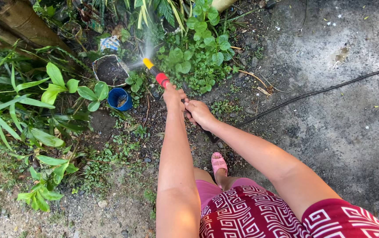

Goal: The person waters various plants and garden beds in an outdoor area using a hose with a spray nozzle.

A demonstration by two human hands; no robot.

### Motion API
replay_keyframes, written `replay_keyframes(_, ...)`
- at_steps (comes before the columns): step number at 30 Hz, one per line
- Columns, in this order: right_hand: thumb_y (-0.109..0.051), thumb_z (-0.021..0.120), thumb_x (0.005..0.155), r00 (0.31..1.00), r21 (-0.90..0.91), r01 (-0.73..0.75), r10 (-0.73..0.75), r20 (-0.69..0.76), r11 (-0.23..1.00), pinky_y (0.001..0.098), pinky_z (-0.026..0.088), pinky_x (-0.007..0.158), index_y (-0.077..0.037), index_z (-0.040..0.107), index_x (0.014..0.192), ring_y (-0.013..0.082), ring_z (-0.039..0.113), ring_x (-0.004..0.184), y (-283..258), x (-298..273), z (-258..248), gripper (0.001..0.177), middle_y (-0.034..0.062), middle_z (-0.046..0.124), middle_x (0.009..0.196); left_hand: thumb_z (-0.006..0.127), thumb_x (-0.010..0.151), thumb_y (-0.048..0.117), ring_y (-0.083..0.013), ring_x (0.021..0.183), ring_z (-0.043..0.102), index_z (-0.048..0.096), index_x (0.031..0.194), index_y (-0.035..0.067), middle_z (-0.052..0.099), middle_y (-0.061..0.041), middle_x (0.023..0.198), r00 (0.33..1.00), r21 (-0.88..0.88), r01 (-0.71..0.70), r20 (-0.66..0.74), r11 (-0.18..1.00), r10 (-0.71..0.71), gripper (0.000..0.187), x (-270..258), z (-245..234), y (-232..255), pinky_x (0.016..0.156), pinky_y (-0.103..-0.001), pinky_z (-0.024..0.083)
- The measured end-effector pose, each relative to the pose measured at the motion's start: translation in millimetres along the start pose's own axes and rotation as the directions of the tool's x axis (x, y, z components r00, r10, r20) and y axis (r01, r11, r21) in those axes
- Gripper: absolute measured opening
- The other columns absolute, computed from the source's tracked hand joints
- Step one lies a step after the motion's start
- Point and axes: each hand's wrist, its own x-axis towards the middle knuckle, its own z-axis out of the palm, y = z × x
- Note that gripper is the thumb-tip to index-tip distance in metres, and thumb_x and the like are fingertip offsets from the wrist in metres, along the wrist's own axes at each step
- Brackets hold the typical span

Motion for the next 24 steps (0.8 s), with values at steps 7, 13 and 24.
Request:
replay_keyframes(7, -0.029, 0.051, 0.104, 1.0, -0.05, 0.014, -0.014, 0.007, 0.999, 0.0304, 0.035, 0.037, -0.005, 0.057, 0.083, 0.0129, 0.046, 0.043, -6, 6, 15, 0.032, 0.0034, 0.055, 0.065, 0.043, 0.104, 0.042, -0.0173, 0.048, 0.039, 0.047, 0.114, 0.005, 0.046, -0.007, 0.07, 0.998, -0.053, -0.034, 0.042, 0.998, 0.036, 0.039, 15, -17, 6, 0.042, -0.038, 0.032)
replay_keyframes(13, -0.031, 0.05, 0.104, 0.998, -0.112, -0.031, 0.037, 0.048, 0.993, 0.0311, 0.034, 0.036, -0.005, 0.056, 0.082, 0.0126, 0.044, 0.041, -8, 35, 49, 0.035, 0.003, 0.053, 0.063, 0.04, 0.103, 0.05, -0.0183, 0.048, 0.047, 0.052, 0.112, 0.008, 0.054, -0.008, 0.071, 1.0, -0.057, -0.003, -0.013, 0.998, 0.002, 0.045, 38, -53, 34, 0.045, -0.037, 0.036)
replay_keyframes(24, -0.032, 0.051, 0.103, 0.997, -0.177, -0.029, 0.04, 0.06, 0.984, 0.0293, 0.037, 0.038, -0.006, 0.058, 0.082, 0.0121, 0.048, 0.043, -8, 80, 94, 0.035, 0.0032, 0.056, 0.064, 0.042, 0.105, 0.045, -0.0188, 0.048, 0.043, 0.045, 0.103, 0.009, 0.051, -0.009, 0.069, 0.998, -0.107, -0.03, -0.056, 0.994, 0.024, 0.036, 79, -79, 75, 0.044, -0.039, 0.035)
